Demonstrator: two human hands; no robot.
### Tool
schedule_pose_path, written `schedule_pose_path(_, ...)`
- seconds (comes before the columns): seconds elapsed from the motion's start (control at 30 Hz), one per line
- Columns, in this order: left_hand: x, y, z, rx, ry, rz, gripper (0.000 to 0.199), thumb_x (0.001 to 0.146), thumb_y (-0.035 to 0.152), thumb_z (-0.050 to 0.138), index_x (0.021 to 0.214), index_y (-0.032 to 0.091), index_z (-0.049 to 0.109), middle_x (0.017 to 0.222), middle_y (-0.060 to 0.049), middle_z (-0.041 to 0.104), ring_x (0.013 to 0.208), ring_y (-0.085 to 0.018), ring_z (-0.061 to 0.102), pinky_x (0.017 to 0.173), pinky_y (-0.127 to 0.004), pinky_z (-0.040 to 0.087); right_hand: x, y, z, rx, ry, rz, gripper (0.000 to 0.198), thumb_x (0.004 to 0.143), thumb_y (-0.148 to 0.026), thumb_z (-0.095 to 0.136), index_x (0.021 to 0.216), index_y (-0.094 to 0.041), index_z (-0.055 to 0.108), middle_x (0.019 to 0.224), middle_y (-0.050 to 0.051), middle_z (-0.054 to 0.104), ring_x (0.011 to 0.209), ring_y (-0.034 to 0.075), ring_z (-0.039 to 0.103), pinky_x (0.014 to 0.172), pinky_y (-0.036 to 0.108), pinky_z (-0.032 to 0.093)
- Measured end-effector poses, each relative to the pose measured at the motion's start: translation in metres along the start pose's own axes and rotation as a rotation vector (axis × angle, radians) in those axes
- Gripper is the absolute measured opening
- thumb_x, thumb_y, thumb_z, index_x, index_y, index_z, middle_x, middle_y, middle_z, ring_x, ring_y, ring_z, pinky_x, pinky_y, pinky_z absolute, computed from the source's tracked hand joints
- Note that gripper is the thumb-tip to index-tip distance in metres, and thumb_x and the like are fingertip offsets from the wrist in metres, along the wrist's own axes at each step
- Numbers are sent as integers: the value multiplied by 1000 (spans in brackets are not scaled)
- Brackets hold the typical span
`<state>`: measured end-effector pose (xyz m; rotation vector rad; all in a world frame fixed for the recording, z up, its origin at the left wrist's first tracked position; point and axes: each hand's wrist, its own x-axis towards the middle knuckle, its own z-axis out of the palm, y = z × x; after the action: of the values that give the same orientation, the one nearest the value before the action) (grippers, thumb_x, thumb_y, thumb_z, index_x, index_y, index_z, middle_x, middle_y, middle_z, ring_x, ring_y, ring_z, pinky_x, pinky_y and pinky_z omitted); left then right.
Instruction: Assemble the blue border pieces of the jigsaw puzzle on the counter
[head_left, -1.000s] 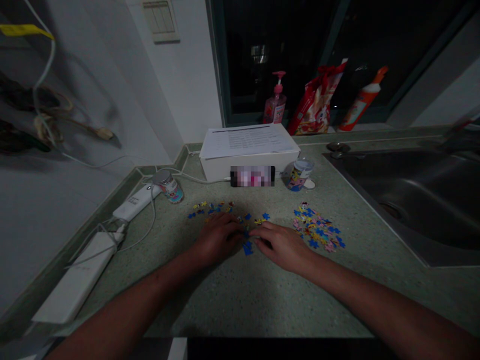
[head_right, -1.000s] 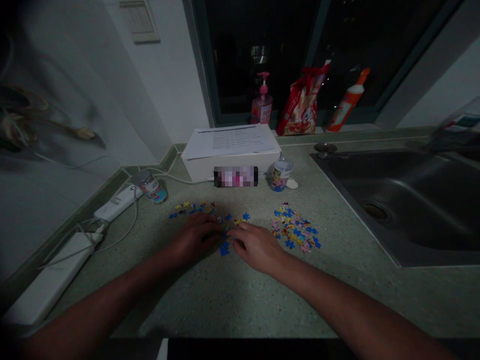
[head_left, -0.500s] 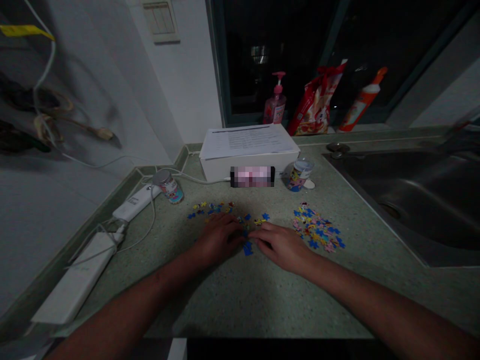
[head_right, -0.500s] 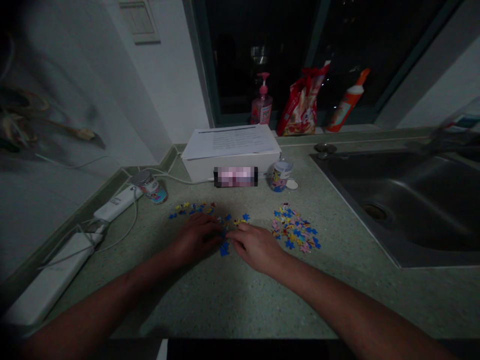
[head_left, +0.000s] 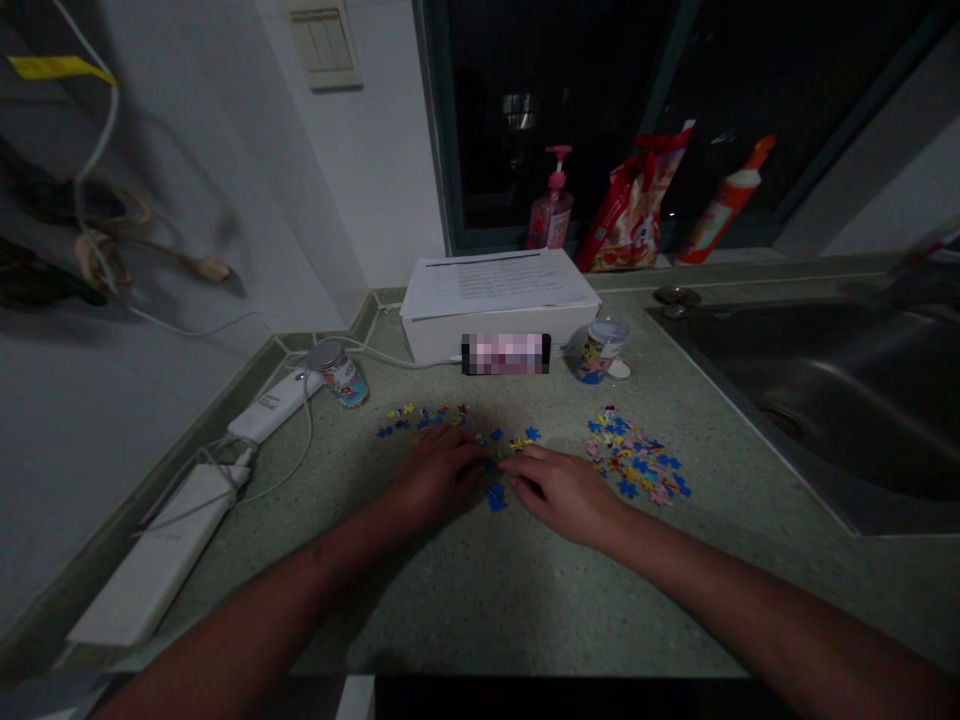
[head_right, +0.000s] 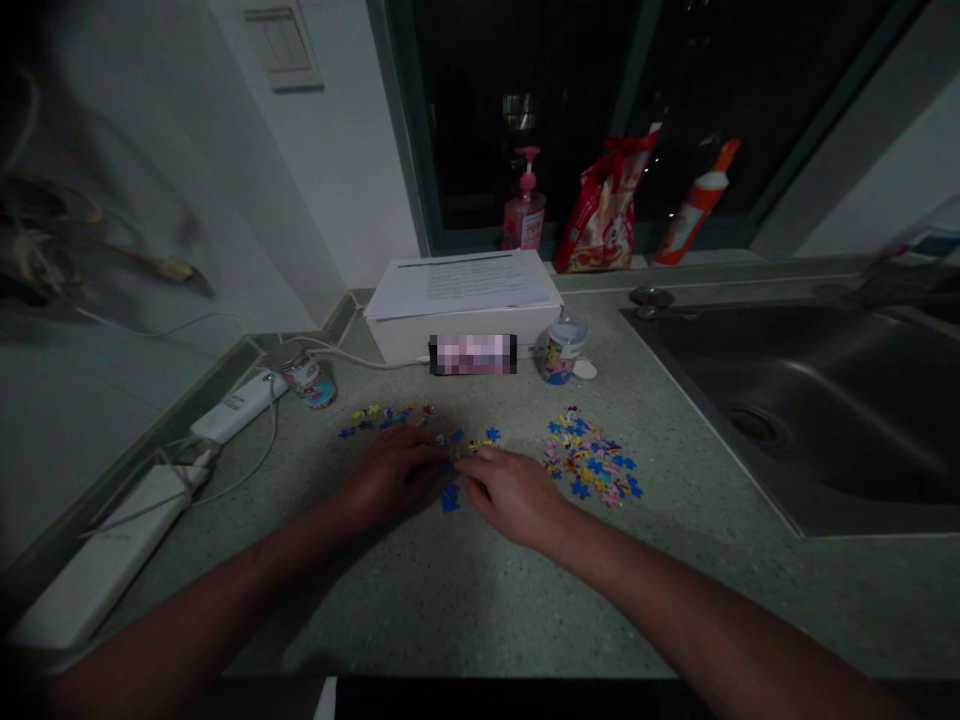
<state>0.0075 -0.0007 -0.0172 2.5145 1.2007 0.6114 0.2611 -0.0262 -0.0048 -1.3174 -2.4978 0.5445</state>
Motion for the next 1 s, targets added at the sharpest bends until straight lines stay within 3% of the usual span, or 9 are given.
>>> schedule_pose_path(0.23,1,-4,3,-19,-1,9,32,103,13,58,116,29,83,119,-11,78,113,-34,70,102,-58,57,2,-1,0,-25,-4,29,37,108,-18,54,135,-23,78,116,8,81,104,24,78,90,35,58)
schedule_pose_path(0.5,-2,3,-5,4,-10,19,20,101,17,68,114,26,81,118,-10,78,114,-33,70,102,-55,56,0,-1,-4,16,4,-16,30,103,-18,63,126,-26,81,106,5,79,94,21,75,83,32,54)
schedule_pose_path(0.6,-3,4,-7,2,-6,27,20,101,17,68,114,25,81,119,-11,78,113,-33,71,101,-56,56,-1,-3,-6,25,-28,-50,28,102,-23,69,127,-26,80,102,4,76,87,20,72,79,32,52)
schedule_pose_path(0.77,-3,4,-9,-25,11,19,20,99,17,68,111,27,80,118,-9,78,113,-32,71,103,-55,56,-3,-5,-2,-17,-39,-124,34,99,-34,78,132,-26,78,108,6,75,93,22,73,79,32,51)
schedule_pose_path(1.0,-5,3,-11,-50,31,7,20,98,18,69,114,25,79,120,-10,78,114,-32,71,106,-56,56,-2,-9,-2,-20,-52,-64,25,98,-29,80,123,-23,77,109,5,76,94,22,74,80,33,53)
